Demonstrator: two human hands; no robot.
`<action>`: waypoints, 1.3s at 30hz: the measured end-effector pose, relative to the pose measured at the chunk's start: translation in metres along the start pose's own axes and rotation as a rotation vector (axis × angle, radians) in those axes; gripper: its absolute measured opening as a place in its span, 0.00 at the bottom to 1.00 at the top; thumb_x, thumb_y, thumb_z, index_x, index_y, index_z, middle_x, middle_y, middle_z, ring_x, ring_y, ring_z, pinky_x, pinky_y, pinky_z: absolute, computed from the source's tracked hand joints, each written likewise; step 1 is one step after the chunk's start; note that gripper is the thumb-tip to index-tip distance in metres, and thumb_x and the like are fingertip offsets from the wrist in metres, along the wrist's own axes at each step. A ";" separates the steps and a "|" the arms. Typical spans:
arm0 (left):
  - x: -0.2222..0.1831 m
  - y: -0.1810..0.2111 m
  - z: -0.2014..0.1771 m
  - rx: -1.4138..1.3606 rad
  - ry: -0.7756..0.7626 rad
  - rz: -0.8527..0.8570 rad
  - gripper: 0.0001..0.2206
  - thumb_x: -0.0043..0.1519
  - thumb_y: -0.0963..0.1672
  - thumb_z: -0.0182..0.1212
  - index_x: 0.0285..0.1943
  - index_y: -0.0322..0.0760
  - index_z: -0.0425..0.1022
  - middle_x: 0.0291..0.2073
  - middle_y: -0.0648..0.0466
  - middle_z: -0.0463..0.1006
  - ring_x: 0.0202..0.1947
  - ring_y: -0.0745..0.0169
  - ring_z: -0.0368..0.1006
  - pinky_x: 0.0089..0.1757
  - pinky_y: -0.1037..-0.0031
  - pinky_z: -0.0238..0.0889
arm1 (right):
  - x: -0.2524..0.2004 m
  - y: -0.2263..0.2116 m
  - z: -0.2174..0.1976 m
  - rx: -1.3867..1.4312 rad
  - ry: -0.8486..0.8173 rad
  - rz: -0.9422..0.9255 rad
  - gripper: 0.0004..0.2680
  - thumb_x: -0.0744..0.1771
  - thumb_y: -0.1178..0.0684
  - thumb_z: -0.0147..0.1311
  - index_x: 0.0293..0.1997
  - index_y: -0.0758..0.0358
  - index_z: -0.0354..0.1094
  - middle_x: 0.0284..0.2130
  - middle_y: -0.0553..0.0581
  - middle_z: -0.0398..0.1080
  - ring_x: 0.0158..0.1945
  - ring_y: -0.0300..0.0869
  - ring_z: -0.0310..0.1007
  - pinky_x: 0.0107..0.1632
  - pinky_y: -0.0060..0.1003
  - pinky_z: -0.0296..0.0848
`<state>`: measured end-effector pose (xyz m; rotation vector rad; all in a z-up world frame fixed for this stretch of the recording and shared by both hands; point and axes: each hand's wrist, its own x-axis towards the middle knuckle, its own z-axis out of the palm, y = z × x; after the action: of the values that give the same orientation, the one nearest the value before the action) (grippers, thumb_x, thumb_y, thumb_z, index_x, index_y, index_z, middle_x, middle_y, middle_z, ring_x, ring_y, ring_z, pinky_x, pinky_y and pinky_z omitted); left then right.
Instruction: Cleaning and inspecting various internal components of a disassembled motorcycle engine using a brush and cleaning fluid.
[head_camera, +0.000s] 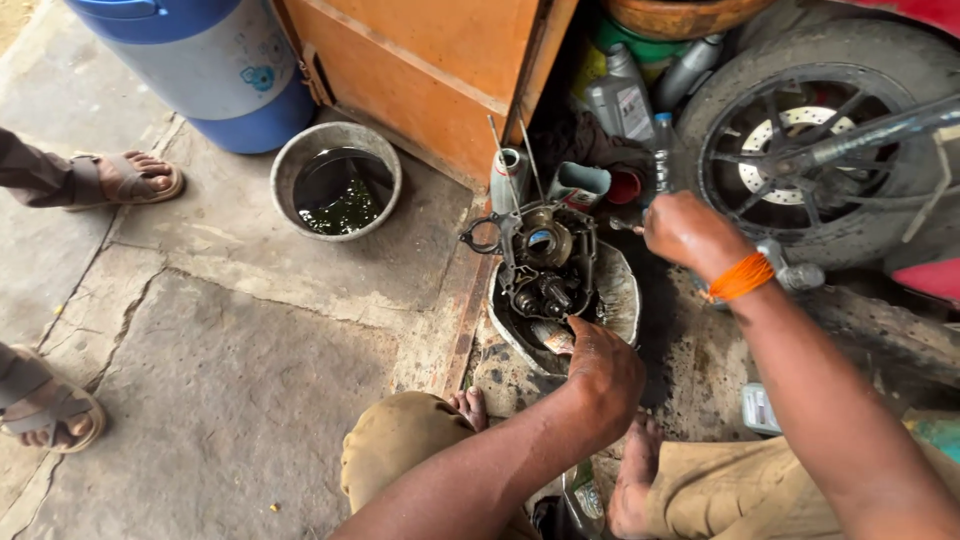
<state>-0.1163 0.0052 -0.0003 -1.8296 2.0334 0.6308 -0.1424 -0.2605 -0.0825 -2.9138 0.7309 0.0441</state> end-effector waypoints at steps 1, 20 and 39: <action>-0.002 0.001 -0.003 0.002 0.002 0.006 0.26 0.62 0.49 0.62 0.65 0.26 0.71 0.64 0.30 0.68 0.65 0.27 0.63 0.60 0.31 0.52 | -0.003 0.005 0.009 -0.002 0.000 0.006 0.10 0.68 0.55 0.56 0.26 0.67 0.72 0.26 0.73 0.72 0.30 0.59 0.75 0.36 0.51 0.74; -0.009 0.008 -0.019 -0.024 -0.045 0.011 0.33 0.61 0.53 0.65 0.67 0.23 0.68 0.66 0.27 0.64 0.68 0.25 0.59 0.63 0.36 0.48 | 0.017 0.035 0.097 -0.019 0.004 -0.163 0.08 0.62 0.61 0.52 0.19 0.65 0.69 0.19 0.66 0.71 0.25 0.52 0.75 0.32 0.49 0.74; -0.009 0.010 -0.014 -0.006 -0.046 0.016 0.32 0.59 0.50 0.68 0.67 0.22 0.68 0.66 0.26 0.64 0.68 0.24 0.58 0.62 0.33 0.48 | 0.021 -0.011 0.084 -0.001 0.006 -0.017 0.08 0.64 0.58 0.54 0.22 0.60 0.72 0.16 0.62 0.67 0.17 0.47 0.66 0.26 0.44 0.70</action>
<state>-0.1244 0.0064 0.0170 -1.7872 2.0208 0.6782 -0.1183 -0.2487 -0.1659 -2.9223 0.7071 0.0338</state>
